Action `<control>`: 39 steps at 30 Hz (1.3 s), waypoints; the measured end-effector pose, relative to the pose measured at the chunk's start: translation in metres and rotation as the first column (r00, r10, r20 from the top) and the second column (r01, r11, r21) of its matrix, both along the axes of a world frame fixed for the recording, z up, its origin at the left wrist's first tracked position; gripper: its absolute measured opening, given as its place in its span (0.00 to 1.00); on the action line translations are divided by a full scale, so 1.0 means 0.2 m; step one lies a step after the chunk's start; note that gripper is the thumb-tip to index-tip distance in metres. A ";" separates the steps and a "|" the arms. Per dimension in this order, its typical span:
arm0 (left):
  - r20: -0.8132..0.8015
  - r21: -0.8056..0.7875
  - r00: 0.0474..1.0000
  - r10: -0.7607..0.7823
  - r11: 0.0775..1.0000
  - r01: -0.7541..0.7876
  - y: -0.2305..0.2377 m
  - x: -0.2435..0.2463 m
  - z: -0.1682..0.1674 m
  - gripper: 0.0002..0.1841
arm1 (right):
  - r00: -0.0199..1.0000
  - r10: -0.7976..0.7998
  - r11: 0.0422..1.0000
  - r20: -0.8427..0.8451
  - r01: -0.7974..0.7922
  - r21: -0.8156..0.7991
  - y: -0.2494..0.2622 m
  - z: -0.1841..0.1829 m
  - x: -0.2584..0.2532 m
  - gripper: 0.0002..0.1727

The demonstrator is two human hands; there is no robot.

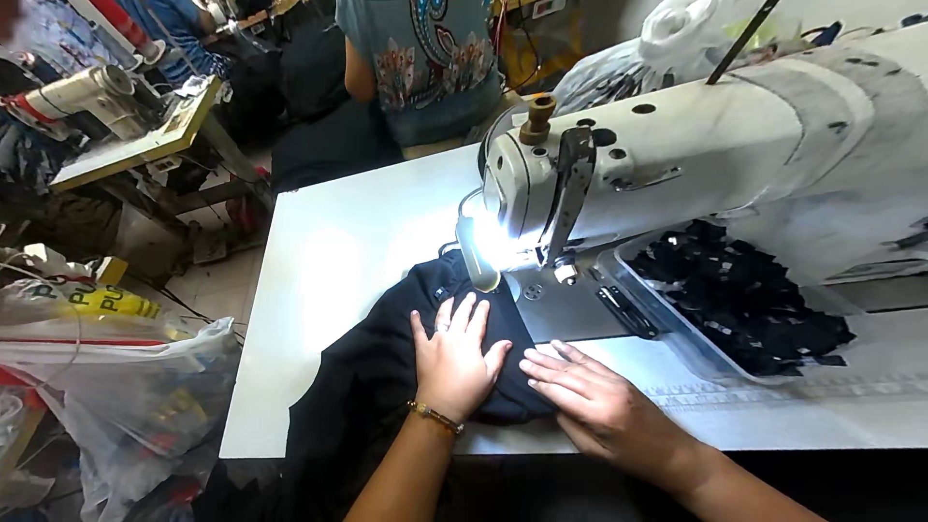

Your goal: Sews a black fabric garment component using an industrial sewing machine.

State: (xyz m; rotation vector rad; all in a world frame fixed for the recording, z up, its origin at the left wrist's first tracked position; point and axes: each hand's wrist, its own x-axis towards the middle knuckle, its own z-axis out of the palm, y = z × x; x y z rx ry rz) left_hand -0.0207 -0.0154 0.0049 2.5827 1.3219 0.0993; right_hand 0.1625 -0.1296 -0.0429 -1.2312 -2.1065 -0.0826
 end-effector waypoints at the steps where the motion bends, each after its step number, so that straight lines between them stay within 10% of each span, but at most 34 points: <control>1: 0.001 0.001 1.000 0.002 1.000 -0.002 0.01 0.00 0.00 0.33 | 1.000 -0.001 1.000 0.002 0.001 0.000 0.02 0.00 0.00 0.19; 19: 0.059 -0.142 0.998 -0.004 0.990 0.013 0.25 0.04 0.04 0.32 | 0.997 -0.076 0.997 0.008 0.076 -0.008 0.22 0.02 -0.03 0.19; 25: 0.158 0.223 0.923 -0.351 0.923 0.313 0.12 -0.17 0.14 0.06 | 0.997 -0.076 0.997 0.010 0.076 -0.010 0.28 0.03 -0.02 0.19; 30: 0.314 -0.110 0.774 -0.550 0.788 0.605 -0.12 -0.18 0.35 0.10 | 0.997 -0.031 0.999 0.064 0.032 -0.006 0.28 0.06 -0.04 0.14; 33: 0.472 0.030 0.807 -0.354 0.922 0.387 -0.14 -0.10 0.22 0.12 | 0.997 0.050 0.997 0.067 -0.053 0.054 0.17 0.10 -0.04 0.15; 39: 0.012 0.108 1.000 0.016 0.994 -0.017 -0.22 0.00 -0.06 0.28 | 0.987 0.107 0.993 0.117 -0.113 0.046 -0.03 0.02 0.09 0.16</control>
